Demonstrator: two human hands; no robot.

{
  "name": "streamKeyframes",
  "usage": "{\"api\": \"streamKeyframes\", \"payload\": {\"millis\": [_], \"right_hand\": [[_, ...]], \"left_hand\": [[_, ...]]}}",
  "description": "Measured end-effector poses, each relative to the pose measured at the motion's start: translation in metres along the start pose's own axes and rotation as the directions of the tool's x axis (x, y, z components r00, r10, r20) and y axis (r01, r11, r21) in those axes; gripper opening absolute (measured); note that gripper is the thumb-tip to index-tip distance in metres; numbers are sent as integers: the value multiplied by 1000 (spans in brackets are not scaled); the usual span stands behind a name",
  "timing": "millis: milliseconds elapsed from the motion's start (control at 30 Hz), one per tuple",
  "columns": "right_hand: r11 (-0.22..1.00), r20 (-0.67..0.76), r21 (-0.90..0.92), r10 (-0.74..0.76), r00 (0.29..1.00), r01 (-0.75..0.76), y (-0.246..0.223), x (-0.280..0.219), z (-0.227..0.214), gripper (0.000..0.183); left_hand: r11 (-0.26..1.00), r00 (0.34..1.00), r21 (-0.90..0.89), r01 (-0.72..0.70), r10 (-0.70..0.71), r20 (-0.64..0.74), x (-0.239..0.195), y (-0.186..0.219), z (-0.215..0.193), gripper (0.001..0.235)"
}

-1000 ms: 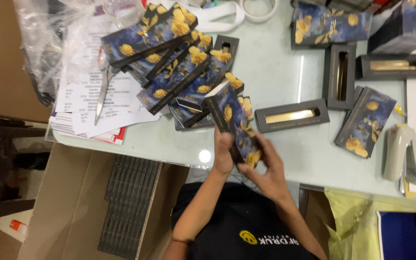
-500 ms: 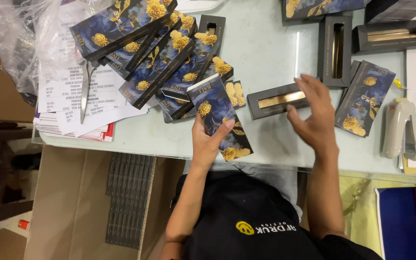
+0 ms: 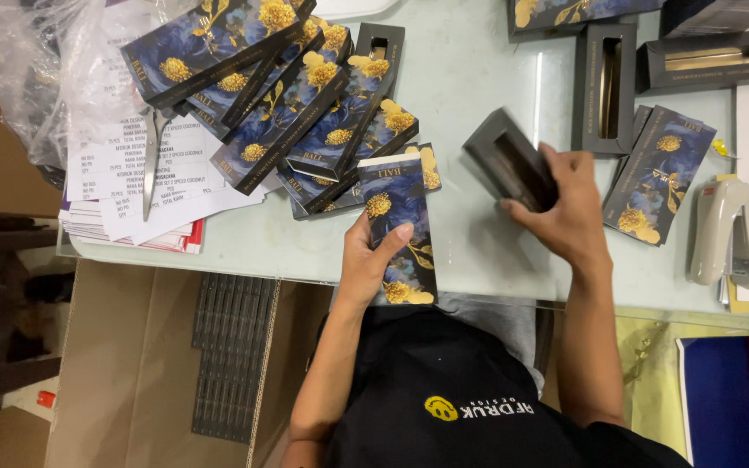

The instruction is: The person packs small rectangular boxes with floral designs into larger black boxes. They repeatedly pick up a small box, slide it into a larger box, and place the assembled unit on the table.

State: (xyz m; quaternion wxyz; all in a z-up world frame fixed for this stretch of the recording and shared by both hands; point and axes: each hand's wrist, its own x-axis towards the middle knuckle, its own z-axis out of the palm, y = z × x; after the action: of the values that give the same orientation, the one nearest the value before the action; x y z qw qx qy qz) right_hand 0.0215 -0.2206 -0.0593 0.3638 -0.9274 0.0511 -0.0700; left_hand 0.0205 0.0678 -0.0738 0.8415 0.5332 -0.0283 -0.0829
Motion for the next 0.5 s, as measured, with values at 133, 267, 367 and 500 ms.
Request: {"api": "streamKeyframes", "payload": {"millis": [133,267,367,500], "right_hand": [[837,-154,546,47,987,45,40,2,12,79],[411,-109,911,187,976,23,21,11,19,69],[201,-97,979,278,956,41,4,20,17,48],[74,-110,993,417,902,87,-26,23,13,28]], "left_hand": [[998,998,38,51,-52,26,-5,3,9,24],[995,989,64,75,-82,120,-8,2,23,51],[981,981,191,33,-69,181,-11,23,33,56],[940,968,338,39,-119,221,-16,26,31,51]]}}
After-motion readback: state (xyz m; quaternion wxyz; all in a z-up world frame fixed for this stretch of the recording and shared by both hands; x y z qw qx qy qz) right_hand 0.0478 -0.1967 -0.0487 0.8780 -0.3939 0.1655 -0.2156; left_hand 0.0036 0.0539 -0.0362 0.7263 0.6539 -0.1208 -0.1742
